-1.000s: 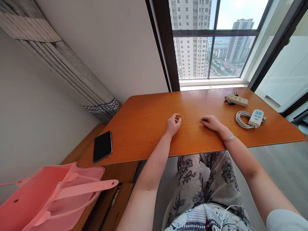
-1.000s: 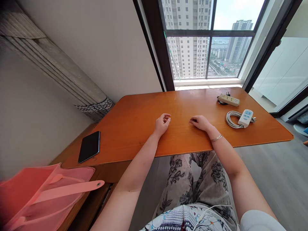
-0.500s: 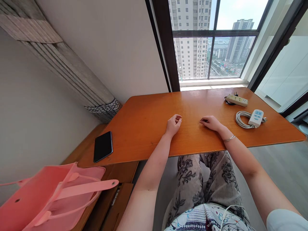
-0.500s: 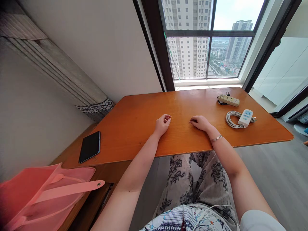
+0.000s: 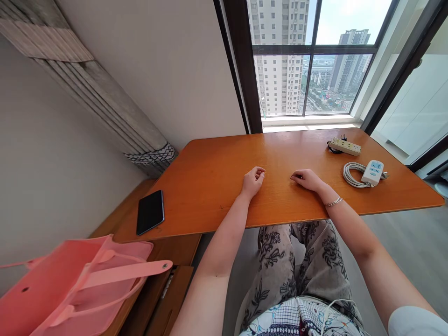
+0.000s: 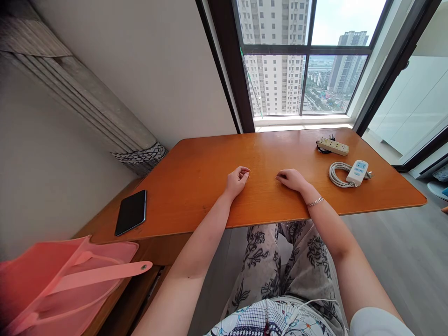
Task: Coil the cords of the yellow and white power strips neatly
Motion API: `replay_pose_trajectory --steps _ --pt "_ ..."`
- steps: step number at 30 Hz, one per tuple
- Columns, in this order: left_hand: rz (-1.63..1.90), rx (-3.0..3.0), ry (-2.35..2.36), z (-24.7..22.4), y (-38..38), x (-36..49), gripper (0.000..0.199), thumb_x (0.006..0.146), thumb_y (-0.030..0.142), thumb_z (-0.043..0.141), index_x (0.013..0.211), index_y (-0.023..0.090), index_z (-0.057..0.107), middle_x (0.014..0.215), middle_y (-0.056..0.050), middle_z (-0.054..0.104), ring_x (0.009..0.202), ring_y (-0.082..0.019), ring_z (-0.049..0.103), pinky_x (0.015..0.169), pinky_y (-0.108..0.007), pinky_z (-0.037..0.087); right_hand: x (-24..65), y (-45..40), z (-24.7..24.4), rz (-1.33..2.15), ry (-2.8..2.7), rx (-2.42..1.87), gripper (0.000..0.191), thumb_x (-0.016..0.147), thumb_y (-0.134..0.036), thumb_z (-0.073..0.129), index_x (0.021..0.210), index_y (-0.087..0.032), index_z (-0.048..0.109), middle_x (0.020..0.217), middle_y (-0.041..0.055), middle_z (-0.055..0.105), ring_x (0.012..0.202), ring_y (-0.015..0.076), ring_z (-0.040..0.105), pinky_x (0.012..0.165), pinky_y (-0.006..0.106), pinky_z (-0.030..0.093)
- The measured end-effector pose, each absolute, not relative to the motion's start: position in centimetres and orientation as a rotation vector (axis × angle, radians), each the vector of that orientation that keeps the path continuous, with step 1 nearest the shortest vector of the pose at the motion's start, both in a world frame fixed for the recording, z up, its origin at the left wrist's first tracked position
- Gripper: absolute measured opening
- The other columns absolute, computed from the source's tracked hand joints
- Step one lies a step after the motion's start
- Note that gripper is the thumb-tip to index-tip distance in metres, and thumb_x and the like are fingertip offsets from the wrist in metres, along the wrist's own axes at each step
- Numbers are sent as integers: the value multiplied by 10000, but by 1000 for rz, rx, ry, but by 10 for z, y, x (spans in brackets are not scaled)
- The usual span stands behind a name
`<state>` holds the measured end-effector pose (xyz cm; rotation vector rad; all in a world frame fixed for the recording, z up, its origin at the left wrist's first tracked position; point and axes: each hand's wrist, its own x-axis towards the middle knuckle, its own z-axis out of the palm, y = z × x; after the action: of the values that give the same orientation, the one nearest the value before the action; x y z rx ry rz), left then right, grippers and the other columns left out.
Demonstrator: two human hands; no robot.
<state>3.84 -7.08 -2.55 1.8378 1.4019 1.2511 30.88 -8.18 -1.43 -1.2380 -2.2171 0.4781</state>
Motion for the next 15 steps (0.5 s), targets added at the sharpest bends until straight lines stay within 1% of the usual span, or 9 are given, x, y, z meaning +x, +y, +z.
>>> replay_pose_trajectory --steps 9,15 --pt "1243 1826 1386 -25 -71 38 131 832 275 558 892 200 646 790 -25 668 611 -137 556 624 -280 446 309 -82 -13 496 -2218 -1252 190 915 -274 587 869 -193 752 877 55 763 757 174 661 711 280 476" --pt "1226 1846 1386 -25 -71 38 139 838 268 544 898 192 644 791 -24 678 623 -134 567 617 -269 453 308 -84 -13 510 -2215 -1248 189 912 -278 589 868 -198 754 840 43 761 723 165 648 696 272 474"
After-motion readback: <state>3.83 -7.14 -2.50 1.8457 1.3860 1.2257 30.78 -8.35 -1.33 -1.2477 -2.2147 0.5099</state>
